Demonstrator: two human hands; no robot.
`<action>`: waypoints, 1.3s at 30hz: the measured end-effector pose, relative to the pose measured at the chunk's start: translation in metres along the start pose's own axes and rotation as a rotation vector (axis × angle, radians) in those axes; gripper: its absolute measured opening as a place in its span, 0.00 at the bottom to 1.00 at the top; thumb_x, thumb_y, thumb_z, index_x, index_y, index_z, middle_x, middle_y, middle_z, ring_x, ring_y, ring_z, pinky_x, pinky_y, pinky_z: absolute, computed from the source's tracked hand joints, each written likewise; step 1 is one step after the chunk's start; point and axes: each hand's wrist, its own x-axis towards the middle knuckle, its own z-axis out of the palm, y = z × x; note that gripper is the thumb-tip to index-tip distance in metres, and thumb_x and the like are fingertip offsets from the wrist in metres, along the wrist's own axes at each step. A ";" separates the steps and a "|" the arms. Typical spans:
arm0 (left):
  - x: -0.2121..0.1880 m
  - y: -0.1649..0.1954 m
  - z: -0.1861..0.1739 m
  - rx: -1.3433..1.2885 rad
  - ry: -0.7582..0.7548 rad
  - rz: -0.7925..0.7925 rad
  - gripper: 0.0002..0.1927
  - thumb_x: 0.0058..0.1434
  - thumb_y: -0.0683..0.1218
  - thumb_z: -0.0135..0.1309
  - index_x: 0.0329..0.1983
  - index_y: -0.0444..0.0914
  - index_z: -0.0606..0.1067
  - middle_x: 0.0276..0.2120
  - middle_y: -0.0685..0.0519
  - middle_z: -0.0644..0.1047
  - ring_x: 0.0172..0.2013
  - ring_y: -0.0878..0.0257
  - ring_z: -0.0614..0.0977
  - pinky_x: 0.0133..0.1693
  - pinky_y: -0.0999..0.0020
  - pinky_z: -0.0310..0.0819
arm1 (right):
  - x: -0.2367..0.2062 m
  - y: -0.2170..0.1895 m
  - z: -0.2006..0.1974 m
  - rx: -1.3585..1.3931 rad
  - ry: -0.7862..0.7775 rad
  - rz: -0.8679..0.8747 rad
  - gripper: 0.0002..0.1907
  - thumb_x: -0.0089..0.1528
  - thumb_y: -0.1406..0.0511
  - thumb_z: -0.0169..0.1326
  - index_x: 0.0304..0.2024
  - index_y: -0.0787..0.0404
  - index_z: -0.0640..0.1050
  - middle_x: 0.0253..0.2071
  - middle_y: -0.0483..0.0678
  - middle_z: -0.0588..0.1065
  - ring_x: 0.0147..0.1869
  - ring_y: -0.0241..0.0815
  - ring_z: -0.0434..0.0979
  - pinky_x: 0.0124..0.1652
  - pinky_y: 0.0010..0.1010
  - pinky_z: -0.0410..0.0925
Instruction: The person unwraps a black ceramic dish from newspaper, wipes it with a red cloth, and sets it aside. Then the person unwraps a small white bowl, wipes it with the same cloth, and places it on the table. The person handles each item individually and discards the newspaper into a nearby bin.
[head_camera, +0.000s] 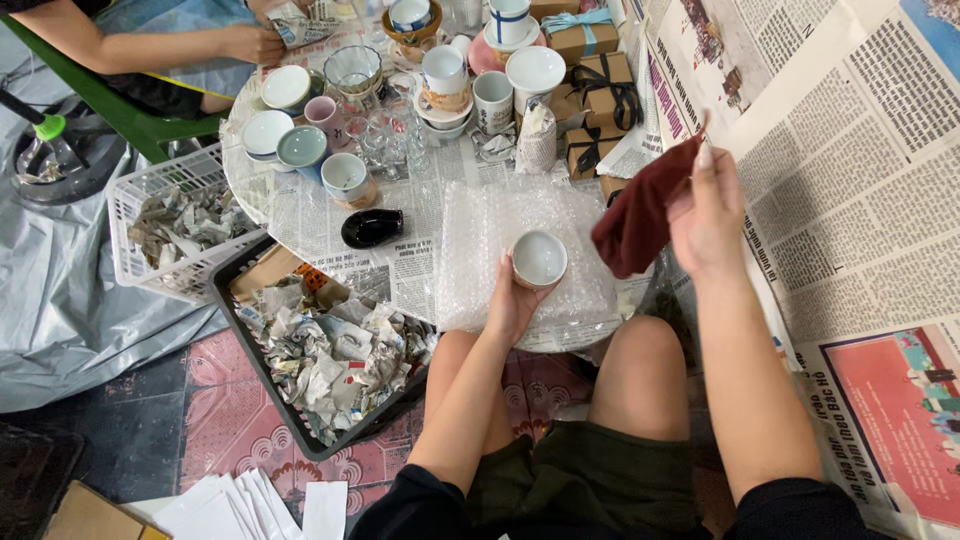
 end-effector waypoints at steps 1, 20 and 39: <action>0.000 -0.001 -0.001 0.004 0.004 -0.001 0.32 0.75 0.62 0.30 0.73 0.38 0.54 0.69 0.44 0.63 0.67 0.47 0.69 0.65 0.44 0.69 | -0.006 0.006 0.004 0.045 -0.043 -0.025 0.05 0.80 0.65 0.50 0.52 0.60 0.72 0.50 0.45 0.75 0.54 0.36 0.76 0.59 0.33 0.70; -0.006 -0.018 -0.018 0.460 0.018 0.256 0.29 0.77 0.56 0.34 0.75 0.40 0.49 0.63 0.44 0.67 0.54 0.57 0.72 0.54 0.62 0.70 | -0.104 0.106 0.072 -1.233 -0.443 -0.272 0.26 0.58 0.68 0.65 0.58 0.61 0.74 0.64 0.59 0.60 0.66 0.61 0.68 0.60 0.46 0.67; -0.009 -0.003 -0.004 0.888 -0.166 0.637 0.28 0.77 0.53 0.42 0.75 0.39 0.52 0.73 0.38 0.57 0.73 0.45 0.62 0.72 0.53 0.56 | -0.108 0.117 0.036 0.130 -0.233 0.415 0.22 0.65 0.72 0.52 0.62 0.69 0.71 0.64 0.52 0.70 0.70 0.45 0.68 0.69 0.36 0.60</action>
